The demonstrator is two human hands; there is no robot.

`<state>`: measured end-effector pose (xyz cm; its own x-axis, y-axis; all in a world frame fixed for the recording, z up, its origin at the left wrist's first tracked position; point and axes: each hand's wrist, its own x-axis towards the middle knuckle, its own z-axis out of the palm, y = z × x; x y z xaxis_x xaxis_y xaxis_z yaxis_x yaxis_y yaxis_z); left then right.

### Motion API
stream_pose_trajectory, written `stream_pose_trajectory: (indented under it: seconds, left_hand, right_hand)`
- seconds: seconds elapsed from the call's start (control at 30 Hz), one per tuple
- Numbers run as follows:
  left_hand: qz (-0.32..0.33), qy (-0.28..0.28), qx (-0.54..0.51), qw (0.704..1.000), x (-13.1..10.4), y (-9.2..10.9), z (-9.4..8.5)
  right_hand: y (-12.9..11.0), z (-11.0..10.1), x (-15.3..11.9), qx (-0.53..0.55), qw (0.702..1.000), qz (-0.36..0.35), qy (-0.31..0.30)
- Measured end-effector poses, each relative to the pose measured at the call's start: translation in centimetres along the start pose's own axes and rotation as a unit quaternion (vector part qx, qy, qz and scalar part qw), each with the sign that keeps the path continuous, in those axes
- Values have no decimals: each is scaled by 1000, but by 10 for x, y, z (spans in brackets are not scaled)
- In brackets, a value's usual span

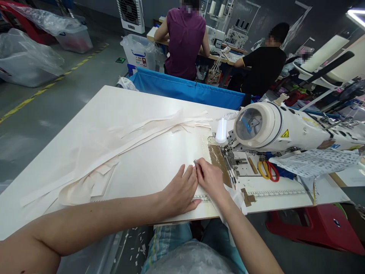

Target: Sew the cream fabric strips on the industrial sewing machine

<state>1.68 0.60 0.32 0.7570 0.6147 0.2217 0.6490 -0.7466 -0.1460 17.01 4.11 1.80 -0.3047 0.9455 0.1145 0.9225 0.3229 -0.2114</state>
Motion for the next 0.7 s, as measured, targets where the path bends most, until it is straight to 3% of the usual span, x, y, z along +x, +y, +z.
stream_pose_trajectory:
  seconds: [0.2, 0.33, 0.43, 0.7]
  left_hand:
    - [-1, -1, -14, 1000, 0, -1, -2]
    - [-2, -4, -13, 1000, 0, 1, -2]
    - [4, -11, -14, 1000, -1, 1, -3]
    - [11, -34, -17, 999, -1, -1, -8]
  right_hand:
    - [8, -11, -20, 2, 1000, -31, 1]
    - [14, -12, -34, 59, 997, -2, 48]
    - [14, -8, -33, 67, 995, 5, 70]
    - [10, 0, -25, 32, 999, 11, 37]
